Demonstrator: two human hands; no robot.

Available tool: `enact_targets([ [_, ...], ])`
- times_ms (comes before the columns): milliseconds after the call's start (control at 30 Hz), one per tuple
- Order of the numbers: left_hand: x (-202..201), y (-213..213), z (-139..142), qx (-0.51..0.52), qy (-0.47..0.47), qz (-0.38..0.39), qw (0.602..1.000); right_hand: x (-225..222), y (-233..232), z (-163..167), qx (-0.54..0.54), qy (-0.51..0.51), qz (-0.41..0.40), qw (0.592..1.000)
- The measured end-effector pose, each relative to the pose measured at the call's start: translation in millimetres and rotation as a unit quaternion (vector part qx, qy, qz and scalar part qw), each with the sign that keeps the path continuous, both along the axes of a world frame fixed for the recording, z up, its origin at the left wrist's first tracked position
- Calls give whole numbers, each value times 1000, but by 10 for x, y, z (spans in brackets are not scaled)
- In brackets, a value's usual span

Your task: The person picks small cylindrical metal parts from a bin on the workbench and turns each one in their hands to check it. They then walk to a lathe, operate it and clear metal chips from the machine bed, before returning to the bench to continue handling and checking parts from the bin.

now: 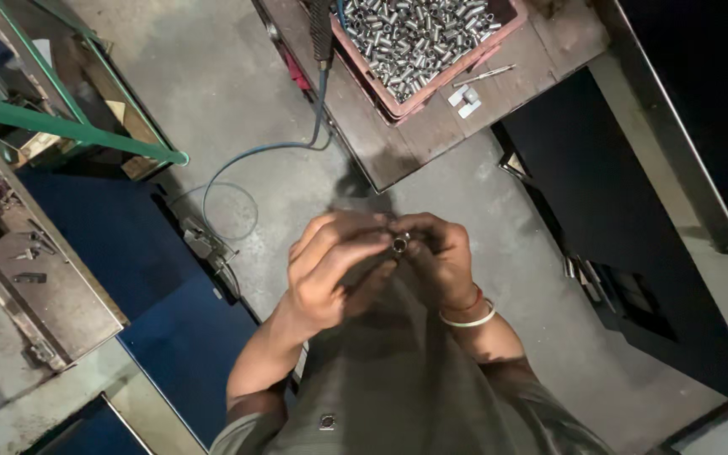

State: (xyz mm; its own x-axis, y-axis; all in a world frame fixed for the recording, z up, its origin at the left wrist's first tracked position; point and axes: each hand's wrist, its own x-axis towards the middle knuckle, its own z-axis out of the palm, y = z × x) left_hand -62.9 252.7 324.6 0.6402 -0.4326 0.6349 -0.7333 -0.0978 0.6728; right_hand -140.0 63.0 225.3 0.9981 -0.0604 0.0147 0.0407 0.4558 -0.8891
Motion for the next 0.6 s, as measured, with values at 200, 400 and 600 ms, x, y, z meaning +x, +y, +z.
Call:
enact_targets([
  [200, 108, -85, 49, -1, 67, -35, 997, -6, -106, -145, -58, 24, -28, 998],
  [400, 160, -116, 10, 8, 104, -48, 993, 64, -115, -31, -24, 3, -14, 1000],
  [600, 223, -120, -29, 7, 180, -67, 981, 103, -128, 115, -78, 24, -1, 997],
])
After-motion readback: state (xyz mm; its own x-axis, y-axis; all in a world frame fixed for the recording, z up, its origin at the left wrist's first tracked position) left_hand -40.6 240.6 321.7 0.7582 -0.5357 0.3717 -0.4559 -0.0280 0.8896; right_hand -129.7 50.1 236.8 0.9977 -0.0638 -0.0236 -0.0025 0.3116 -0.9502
